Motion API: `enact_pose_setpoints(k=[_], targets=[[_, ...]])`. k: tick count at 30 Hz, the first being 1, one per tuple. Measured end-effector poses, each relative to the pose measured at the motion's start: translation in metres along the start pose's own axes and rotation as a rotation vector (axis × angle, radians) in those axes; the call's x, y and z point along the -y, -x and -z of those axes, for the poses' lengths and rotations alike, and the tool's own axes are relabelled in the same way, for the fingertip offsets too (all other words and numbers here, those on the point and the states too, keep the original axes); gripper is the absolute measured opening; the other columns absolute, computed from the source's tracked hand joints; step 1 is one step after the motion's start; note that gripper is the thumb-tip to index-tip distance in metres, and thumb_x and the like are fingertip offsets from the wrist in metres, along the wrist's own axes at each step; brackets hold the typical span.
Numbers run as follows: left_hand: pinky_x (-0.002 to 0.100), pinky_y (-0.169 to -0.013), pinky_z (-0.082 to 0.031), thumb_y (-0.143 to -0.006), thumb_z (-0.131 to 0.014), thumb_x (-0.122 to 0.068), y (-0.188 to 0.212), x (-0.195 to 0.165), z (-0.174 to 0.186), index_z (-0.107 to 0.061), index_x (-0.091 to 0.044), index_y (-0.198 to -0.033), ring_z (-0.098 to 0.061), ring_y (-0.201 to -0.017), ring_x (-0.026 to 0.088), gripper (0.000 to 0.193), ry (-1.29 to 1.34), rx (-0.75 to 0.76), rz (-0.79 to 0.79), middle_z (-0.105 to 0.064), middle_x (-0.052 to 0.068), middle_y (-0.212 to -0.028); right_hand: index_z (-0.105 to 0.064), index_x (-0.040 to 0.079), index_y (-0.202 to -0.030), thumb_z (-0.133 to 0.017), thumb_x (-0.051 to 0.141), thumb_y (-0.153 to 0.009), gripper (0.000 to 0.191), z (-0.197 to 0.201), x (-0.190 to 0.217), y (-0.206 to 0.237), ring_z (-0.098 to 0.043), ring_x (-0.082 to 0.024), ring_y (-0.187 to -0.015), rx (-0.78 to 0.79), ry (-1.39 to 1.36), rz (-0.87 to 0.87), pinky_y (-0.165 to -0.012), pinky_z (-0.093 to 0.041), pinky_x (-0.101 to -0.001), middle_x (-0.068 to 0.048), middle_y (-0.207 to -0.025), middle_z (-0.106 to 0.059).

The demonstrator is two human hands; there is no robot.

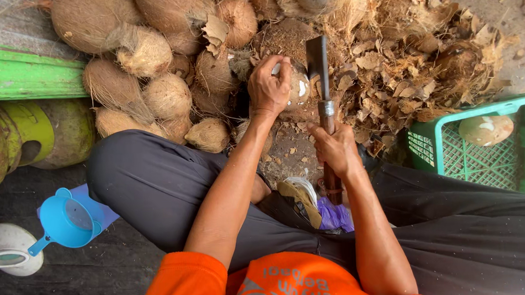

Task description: The person sits on the ground and trims the outer husk off coconuts one at a time using a heavy bladed machete, striking the husk and rotating the coconut between strikes. Trimmed coconuts are placed into a green plastic crate beside them.

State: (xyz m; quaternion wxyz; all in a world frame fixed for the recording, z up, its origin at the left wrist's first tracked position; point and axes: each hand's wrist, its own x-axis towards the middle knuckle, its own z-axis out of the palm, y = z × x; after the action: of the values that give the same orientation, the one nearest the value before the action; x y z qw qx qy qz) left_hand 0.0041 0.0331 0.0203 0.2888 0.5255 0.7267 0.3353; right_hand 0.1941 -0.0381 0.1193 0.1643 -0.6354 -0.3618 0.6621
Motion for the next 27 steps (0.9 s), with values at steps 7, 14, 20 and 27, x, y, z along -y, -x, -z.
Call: enact_pose_setpoints(k=[7,14,20,27], targets=[[0.040,-0.080,-0.056,-0.103,-0.046,-0.043,-0.007,0.005,-0.001,-0.071,-0.012,-0.093,-0.071,-0.081,0.022,0.041,0.011,-0.021,-0.012,-0.075,0.006,-0.089,-0.051,0.009,-0.066,-0.066,0.021,-0.103,0.042,-0.002,-0.004,-0.008,-0.049,-0.010,-0.037,-0.064,-0.178,0.314,-0.033,-0.043,-0.0284,0.000,-0.053,-0.055],[0.038,-0.080,-0.056,-0.104,-0.048,-0.042,0.001,0.009,-0.008,-0.071,-0.010,-0.098,-0.071,-0.084,0.022,0.040,0.025,-0.066,-0.071,-0.074,0.007,-0.093,-0.060,0.008,-0.075,-0.066,0.017,-0.102,0.029,0.000,-0.023,-0.014,-0.048,-0.009,-0.041,-0.184,-0.185,0.393,-0.036,-0.038,-0.0277,0.000,-0.055,-0.054],[0.038,-0.070,-0.057,-0.102,-0.048,-0.043,0.003,0.010,-0.014,-0.072,-0.010,-0.099,-0.070,-0.078,0.021,0.040,0.024,-0.079,-0.046,-0.074,0.007,-0.091,-0.053,0.008,-0.074,-0.066,0.028,-0.102,0.037,-0.008,-0.035,-0.026,-0.045,-0.012,-0.038,-0.063,0.135,0.055,-0.034,-0.041,-0.0304,-0.003,-0.055,-0.053],[0.036,-0.071,-0.057,-0.103,-0.048,-0.041,0.003,0.019,-0.015,-0.072,-0.012,-0.099,-0.070,-0.081,0.020,0.038,-0.016,-0.094,-0.107,-0.074,0.005,-0.093,-0.057,0.010,-0.076,-0.065,0.023,-0.105,0.034,0.001,-0.037,-0.015,-0.050,-0.012,-0.041,-0.141,-0.225,0.505,-0.037,-0.044,-0.0310,-0.002,-0.057,-0.056]])
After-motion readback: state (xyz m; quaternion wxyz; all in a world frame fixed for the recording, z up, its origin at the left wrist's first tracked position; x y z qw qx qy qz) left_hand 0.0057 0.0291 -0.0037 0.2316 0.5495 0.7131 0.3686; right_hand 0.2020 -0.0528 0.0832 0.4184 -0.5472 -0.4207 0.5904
